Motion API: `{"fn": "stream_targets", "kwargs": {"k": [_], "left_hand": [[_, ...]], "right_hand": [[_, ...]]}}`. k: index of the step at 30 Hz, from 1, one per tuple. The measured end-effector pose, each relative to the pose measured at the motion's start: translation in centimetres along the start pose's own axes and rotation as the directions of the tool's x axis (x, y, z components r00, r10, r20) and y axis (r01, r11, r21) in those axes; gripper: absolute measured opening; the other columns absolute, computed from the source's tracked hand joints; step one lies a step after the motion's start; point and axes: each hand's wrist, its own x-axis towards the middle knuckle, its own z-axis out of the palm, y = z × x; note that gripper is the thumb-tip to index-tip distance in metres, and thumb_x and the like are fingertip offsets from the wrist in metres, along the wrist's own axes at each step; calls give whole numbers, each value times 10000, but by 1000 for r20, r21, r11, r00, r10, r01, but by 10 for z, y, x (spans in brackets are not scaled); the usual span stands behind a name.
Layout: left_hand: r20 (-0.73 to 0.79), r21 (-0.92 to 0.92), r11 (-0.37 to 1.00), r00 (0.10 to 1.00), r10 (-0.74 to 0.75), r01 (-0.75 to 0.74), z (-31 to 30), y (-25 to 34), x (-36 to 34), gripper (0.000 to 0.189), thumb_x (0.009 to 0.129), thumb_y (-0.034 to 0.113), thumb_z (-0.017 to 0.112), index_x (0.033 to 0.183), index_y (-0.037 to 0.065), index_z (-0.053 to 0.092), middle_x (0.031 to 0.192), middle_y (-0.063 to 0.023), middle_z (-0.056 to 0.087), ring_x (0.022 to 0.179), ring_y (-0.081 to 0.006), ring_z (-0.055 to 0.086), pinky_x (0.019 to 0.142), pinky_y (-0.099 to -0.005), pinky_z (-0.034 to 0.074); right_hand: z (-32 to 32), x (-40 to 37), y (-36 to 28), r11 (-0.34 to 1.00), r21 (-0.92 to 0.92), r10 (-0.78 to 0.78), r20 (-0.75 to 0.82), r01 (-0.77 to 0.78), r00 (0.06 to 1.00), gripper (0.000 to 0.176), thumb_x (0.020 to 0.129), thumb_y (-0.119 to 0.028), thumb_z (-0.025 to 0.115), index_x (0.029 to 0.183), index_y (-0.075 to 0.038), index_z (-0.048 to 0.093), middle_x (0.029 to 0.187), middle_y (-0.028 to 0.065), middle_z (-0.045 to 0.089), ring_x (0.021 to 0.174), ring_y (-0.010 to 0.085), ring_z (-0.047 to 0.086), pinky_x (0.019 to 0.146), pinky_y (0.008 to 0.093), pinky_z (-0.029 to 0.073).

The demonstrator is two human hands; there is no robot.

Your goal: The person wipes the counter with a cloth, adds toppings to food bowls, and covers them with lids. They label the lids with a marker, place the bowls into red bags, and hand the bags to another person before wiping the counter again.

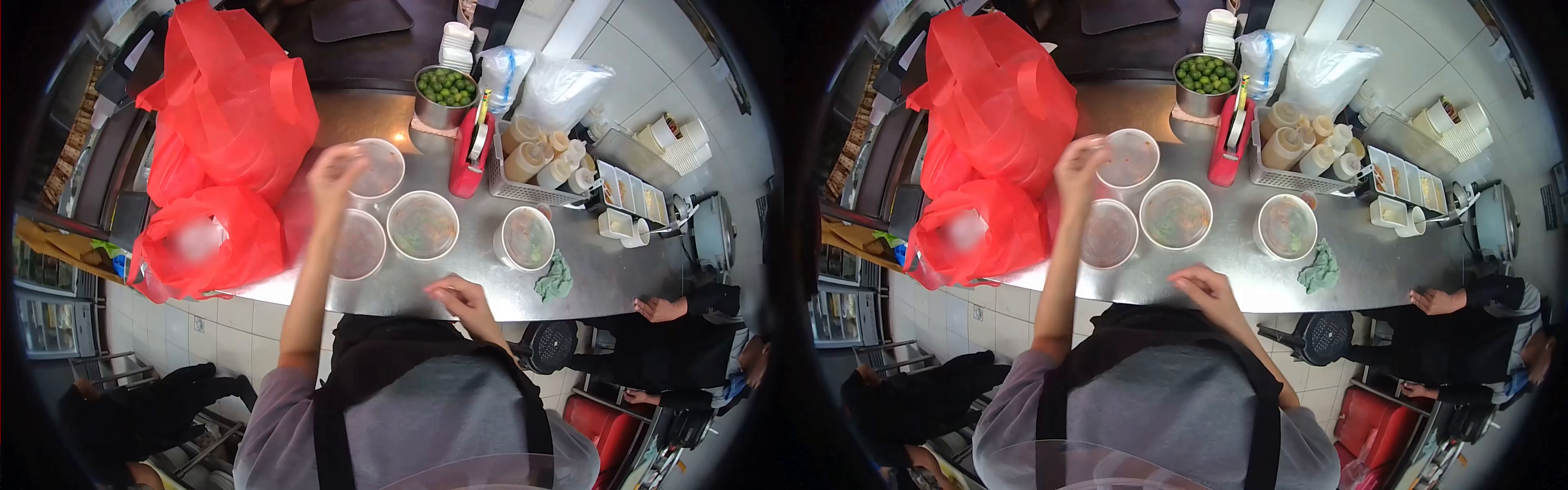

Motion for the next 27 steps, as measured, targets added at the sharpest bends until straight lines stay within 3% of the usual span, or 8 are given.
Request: {"fn": "stream_targets", "kwargs": {"k": [2,7,14,17,21,24,25,27], "left_hand": [[-154,-6,999,987,-46,46,-59,-14,-12,156,759,-59,638,869,43,593,882,-20,606,818,-95,579,742,-216,471],[-175,138,857,864,-473,497,-147,-102,-66,96,788,71,659,833,46,578,754,4,579,677,-70,530,639,-206,444],[-76,374,866,942,-328,332,-150,-111,-97,316,765,53,660,998,12,449,826,-49,544,732,-109,535,639,-240,457],[-25,507,846,984,-175,164,-145,-111,-131,406,754,79,667,1007,30,353,860,-97,516,750,-183,552,667,-277,452],[-66,908,393,975,-213,147,-92,-70,-167,362,739,152,626,1042,13,486,946,-208,543,866,-376,544,750,-420,441],[142,821,570,976,-166,-22,-110,-70,-158,320,741,106,606,1041,19,537,952,-198,551,875,-358,545,737,-415,448],[196,789,610,971,-137,-73,-118,-69,-153,284,762,78,591,1035,17,540,946,-186,564,856,-330,564,714,-393,459],[-2,595,749,933,-360,290,-133,-63,-140,196,810,33,550,1004,11,554,928,-156,598,808,-260,597,652,-341,471]], "right_hand": [[19,26,23,990,-65,-123,62,127,990,135,877,-144,549,911,-34,619,782,-8,545,547,32,401,481,190,319],[52,84,102,989,78,114,129,-124,985,167,891,-179,526,958,-42,593,791,0,547,551,43,434,493,192,354],[66,106,79,949,81,299,79,-305,951,211,899,-124,467,1076,-46,553,787,27,554,595,87,538,518,234,415],[47,121,108,954,-256,203,161,-158,966,281,868,-71,467,1144,-29,504,825,94,561,672,220,589,615,334,469],[36,126,115,844,-502,-141,132,188,981,330,809,-33,493,1136,11,487,822,178,544,768,395,547,750,414,451],[17,119,103,657,-616,-294,324,436,899,248,785,-34,516,1020,39,544,827,194,586,780,362,594,713,398,479],[3,117,78,738,-580,-76,437,345,896,245,778,-32,518,1012,35,547,822,179,597,739,326,607,673,385,489],[-28,130,27,841,-530,312,641,110,702,240,765,-27,522,997,27,553,814,149,618,656,253,634,594,357,509]]}}
